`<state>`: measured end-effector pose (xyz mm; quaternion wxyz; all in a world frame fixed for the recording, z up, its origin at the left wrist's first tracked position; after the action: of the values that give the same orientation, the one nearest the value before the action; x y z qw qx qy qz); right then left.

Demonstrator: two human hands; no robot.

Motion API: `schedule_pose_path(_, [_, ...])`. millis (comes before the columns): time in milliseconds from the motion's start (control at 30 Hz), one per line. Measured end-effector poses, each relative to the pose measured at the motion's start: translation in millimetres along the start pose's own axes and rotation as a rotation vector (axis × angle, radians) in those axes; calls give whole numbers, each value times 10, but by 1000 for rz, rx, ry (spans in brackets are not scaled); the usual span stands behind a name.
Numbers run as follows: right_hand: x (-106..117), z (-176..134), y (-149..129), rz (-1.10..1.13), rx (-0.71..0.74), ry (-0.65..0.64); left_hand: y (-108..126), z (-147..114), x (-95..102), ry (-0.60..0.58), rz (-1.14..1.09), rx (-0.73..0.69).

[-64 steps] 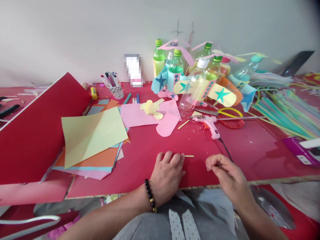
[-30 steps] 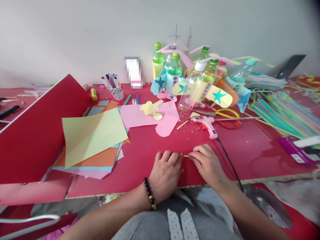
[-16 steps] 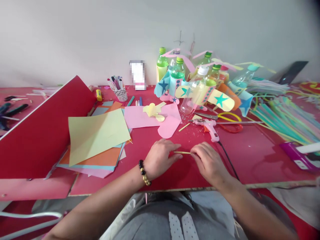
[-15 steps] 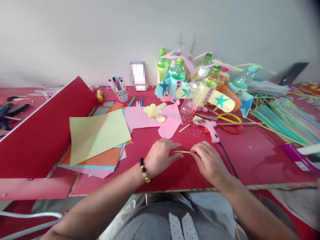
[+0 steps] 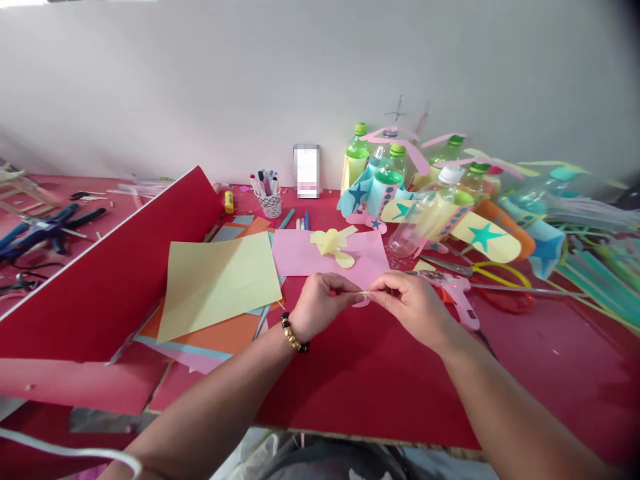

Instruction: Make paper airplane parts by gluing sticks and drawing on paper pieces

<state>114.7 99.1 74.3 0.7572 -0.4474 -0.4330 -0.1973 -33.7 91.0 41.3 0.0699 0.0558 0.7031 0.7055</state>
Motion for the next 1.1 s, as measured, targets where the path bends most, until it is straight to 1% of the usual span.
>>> schedule_pose_path(133, [-147,25,71,108,-82,8,-139,-5,33,5,-165,90])
schedule_pose_path(267, [-202,-17,102,171,-129,32,-192,-17,29,26,-228,108])
schedule_pose_path(367, [-226,-36,121,208,-144,27,-198,-17,30,43,-197,80])
schedule_pose_path(533, [-267,-52,222,271,-195,-12,-180,-9,38,29,-103,35])
schedule_pose_path(600, [-260,-57,273,278,-209,-9,-162,-6,72,60,-79,21])
schedule_pose_path(700, [-217,-68,332,248,-214,34,-147,-6,135,137,-27,8])
schedule_pose_path(767, [-199,-77,348,231,-208,47,-150,-5,149,158,5,-2])
schedule_pose_path(833, [-189,-84,350,217,-195,48,-158,2,135,144,20,-19])
schedule_pose_path(967, [-153,-90,340,165,-171,70,-169,18,87,79,16,-43])
schedule_pose_path(1100, [-144,-84,300,156,-143,73,-219,18,23,-26,-13,21])
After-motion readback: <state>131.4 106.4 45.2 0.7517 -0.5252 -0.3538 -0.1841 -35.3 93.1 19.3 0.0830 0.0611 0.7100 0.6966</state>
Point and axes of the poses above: each hand's wrist, its own z-axis towards the middle knuckle, its own x-axis out of the back of the hand, y = z × x, the point moved 7 cm from there along z, towards the middle knuckle, and after that the axes turned 14 degrees about -z, right-handed, at the moved point
